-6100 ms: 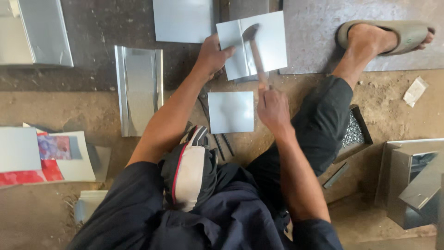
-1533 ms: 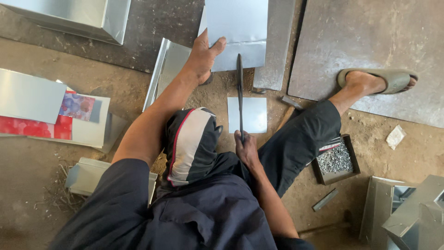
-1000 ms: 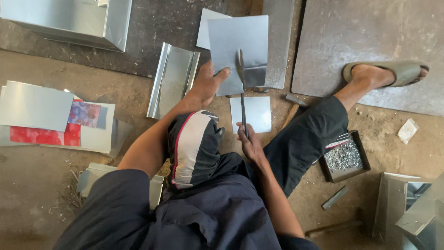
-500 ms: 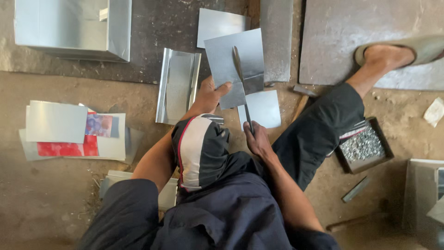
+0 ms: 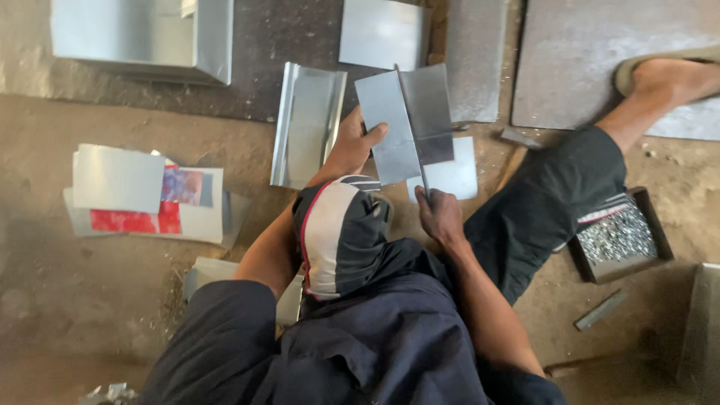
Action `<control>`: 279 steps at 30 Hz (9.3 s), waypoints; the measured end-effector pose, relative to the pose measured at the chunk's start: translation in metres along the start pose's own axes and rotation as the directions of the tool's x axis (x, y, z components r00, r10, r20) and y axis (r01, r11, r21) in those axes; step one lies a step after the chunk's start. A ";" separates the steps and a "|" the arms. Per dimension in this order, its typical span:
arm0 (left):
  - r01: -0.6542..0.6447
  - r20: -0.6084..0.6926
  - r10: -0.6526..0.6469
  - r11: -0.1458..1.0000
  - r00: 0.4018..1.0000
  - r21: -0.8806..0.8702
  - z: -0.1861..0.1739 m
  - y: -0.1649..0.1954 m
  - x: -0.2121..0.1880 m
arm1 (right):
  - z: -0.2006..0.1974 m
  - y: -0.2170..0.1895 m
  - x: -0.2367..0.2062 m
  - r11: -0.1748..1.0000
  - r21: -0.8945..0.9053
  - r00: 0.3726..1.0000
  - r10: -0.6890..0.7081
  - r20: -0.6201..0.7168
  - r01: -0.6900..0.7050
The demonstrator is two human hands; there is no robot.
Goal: The person hammers a metal box to shape its edges, then uses shears to cut multiple metal sheets into smaller pieces. The person repeatedly cuts and stacks the pieces on the floor.
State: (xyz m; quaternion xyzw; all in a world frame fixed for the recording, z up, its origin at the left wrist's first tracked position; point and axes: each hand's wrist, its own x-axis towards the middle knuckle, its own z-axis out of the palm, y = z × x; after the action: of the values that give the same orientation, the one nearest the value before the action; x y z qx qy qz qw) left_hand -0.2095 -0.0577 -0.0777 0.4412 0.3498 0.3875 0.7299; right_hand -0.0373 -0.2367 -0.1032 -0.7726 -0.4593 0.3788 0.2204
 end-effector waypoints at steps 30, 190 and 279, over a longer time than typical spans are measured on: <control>-0.706 0.706 0.085 -0.035 0.703 0.707 0.003 -0.059 0.046 | -0.044 0.020 -0.062 0.872 0.484 0.970 0.170 -0.171 -0.068; 0.001 0.153 0.003 1.000 0.988 -0.025 0.010 0.019 0.004 | 0.008 -0.002 -0.024 0.997 0.078 1.000 0.004 -0.019 -0.003; -0.784 0.804 0.028 -0.203 0.593 0.586 0.031 -0.058 0.054 | -0.031 0.055 -0.079 0.725 0.663 0.946 0.315 -0.081 -0.185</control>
State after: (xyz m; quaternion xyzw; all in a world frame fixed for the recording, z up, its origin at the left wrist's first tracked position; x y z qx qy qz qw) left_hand -0.1438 -0.0399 -0.1290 0.9847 0.1073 0.1192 0.0686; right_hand -0.0061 -0.3320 -0.0924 -0.7356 -0.1685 0.4655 0.4625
